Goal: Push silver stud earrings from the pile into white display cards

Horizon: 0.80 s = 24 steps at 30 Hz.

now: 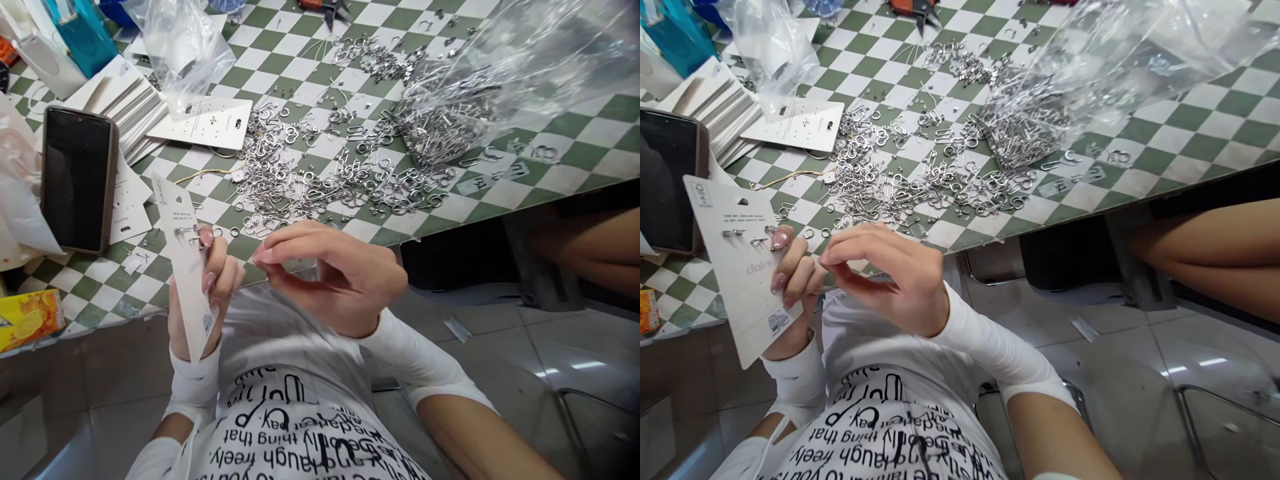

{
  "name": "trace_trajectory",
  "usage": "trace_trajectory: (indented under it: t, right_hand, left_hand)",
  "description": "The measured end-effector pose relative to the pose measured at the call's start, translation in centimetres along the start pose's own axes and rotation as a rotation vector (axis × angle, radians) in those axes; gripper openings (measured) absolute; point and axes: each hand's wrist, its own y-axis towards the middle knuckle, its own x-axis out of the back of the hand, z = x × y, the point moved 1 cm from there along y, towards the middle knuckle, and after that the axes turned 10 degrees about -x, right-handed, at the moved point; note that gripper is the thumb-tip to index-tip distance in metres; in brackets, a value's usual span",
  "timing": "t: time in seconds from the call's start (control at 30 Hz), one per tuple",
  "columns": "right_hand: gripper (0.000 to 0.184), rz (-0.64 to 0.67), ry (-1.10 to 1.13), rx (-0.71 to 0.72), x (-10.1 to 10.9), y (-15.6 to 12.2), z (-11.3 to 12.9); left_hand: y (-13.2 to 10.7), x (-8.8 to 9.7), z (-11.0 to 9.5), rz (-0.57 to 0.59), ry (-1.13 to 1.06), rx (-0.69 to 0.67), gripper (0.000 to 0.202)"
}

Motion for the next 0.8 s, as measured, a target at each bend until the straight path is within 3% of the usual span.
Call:
trace_trajectory:
  t: [0.2,0.3,0.4,0.57,0.67,0.8]
  right_hand:
    - [0.016,0.075,0.196,-0.15,-0.7,1.3,-0.8]
    - [0.026,0.096,0.197,-0.189,-1.0,1.8,-1.0]
    - [0.035,0.066,0.165,-0.177,-1.4,2.1,-1.1]
    - [0.036,0.019,0.113,-0.089,-1.8,2.1,-1.4]
    - [0.033,0.014,0.108,-0.081,-2.0,2.1,-1.4]
    - [0.027,0.043,0.139,-0.081,-2.5,2.2,-1.4]
  left_hand:
    - [0.6,0.9,0.6,-0.037,0.039,0.039,0.016]
    - [0.6,1.0,0.7,-0.01,-0.009,0.038,0.01]
    - [0.1,0.6,0.6,-0.022,-0.012,0.013,0.004]
    - [-0.5,0.1,0.3,-0.035,0.059,0.019,0.025]
    - [-0.8,0.8,0.1,0.023,0.0,0.041,0.009]
    - [-1.2,2.3,-0.3,0.06,-0.158,0.041,0.033]
